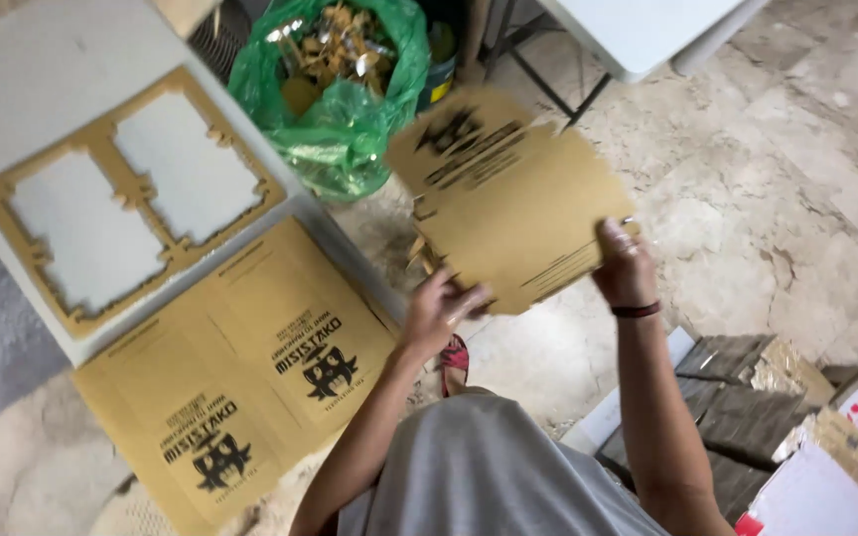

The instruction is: Manually punching out pre-cut shapes from cardboard sheets and stacking the finished pieces in a factory setting.

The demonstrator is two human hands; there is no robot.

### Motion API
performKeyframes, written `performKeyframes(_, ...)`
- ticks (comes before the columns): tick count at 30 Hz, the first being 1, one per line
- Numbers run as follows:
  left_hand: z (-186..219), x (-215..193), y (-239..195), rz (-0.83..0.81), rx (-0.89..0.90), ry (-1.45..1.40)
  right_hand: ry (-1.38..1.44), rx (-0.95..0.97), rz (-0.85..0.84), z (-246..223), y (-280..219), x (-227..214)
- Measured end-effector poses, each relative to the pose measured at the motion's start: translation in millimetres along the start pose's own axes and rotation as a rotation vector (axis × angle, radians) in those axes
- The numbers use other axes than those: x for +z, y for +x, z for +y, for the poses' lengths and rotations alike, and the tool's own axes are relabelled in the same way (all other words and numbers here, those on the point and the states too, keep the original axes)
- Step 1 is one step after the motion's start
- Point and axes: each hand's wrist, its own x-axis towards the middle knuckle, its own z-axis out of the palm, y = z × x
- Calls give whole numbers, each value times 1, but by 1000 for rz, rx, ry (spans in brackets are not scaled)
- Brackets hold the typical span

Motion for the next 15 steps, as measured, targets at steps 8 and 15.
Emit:
performKeyframes(8, -110, 57, 108, -257, -487, 357, -493, 318, 4, 20, 97, -68)
performKeyframes(15, -100, 71, 95, -431, -487, 510, -663, 347, 5, 7, 98, -62)
